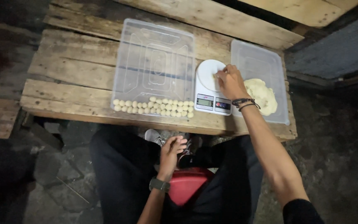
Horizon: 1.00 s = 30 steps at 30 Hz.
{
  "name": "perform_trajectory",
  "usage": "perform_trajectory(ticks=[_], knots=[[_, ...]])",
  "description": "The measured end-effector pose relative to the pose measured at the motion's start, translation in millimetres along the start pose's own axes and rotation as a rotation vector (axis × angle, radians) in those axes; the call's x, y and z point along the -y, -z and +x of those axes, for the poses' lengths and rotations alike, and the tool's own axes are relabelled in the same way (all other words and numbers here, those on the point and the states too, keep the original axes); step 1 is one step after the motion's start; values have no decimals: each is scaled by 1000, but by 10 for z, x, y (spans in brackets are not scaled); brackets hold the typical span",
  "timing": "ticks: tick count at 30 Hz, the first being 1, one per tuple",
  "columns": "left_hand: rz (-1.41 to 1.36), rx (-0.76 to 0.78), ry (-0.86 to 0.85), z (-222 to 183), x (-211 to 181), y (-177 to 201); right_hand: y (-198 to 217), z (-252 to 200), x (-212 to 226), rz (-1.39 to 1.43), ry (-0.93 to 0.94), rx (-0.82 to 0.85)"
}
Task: Rolling small pieces of dough into balls and organizing them in a tray, occasionally weighing the dough on a digital scale.
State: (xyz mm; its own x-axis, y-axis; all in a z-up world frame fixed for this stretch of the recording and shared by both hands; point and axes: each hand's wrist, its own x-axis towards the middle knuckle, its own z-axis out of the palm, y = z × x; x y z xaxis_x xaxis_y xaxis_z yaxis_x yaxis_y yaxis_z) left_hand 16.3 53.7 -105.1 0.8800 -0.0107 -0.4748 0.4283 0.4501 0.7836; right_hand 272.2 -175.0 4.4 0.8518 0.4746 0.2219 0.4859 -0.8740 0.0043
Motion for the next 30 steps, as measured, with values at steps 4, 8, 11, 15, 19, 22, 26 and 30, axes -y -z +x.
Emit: perform_trajectory(ticks=[4,8,11,15,19,22,26,30], knots=[[40,-8,3,36,55,50,371,-217,-97,263,-116,-146],[-22,-33,28,123,208,100,600,-752,-620,103,-356,-77],[-41,-25,21,77,173,29,606,-1184,-922,-118,-577,226],[-68,-91,26,40,220,-24,419,-1606,-1102,-14,-652,212],[70,-1,58,213,478,157,274,-1630,-1139,2,-668,148],[57,-41,83,219,509,184,221,-1662,-1244,141,-717,68],[98,-43,94,110,322,101,423,-1709,-1139,452,-754,-188],[94,-18,65,59,260,101,872,-1603,-1116,660,-613,-415]])
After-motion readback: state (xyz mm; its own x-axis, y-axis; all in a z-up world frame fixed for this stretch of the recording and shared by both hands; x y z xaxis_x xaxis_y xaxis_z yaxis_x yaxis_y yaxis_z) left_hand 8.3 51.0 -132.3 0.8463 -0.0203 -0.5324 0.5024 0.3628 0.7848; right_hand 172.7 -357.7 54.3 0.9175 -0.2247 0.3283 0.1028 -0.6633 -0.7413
